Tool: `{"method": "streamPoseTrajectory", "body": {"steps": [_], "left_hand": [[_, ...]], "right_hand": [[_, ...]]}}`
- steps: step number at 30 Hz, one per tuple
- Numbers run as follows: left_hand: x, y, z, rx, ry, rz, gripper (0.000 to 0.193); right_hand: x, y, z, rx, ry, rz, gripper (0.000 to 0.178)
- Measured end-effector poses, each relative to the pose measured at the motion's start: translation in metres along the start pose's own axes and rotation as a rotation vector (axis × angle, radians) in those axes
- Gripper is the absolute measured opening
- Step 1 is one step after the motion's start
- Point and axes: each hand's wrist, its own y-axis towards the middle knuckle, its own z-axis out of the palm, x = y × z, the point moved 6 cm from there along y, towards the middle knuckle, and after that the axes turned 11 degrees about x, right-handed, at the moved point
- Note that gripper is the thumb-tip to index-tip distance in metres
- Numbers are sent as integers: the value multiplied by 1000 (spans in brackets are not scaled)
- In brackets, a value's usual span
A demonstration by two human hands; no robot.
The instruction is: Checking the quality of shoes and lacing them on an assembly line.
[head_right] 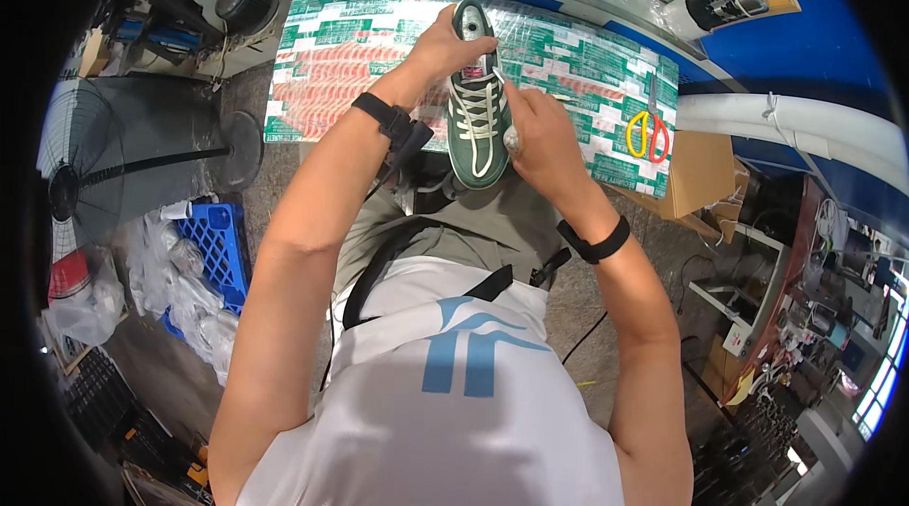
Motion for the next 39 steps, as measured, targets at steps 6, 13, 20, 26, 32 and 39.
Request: {"method": "streamPoseTrajectory", "body": {"steps": [6, 13, 20, 26, 32, 39], "left_hand": [[0, -1, -10, 4, -54, 37, 93], [9, 3, -7, 2, -76, 35, 105], [5, 6, -1, -39, 72, 38, 117], [3, 0, -2, -65, 79, 60, 116], [-1, -4, -1, -94, 93, 24, 115], [-8, -3, -3, -83, 175, -32, 112]], "right_hand": [[9, -42, -20, 162, -197, -30, 84], [33, -131, -35, 163, 206, 183, 76], [28, -114, 0, 139, 161, 231, 69], [8, -21, 11, -58, 113, 54, 73], [14, -10, 26, 70, 7, -42, 90], [18, -4, 31, 115, 367, 138, 69]]}}
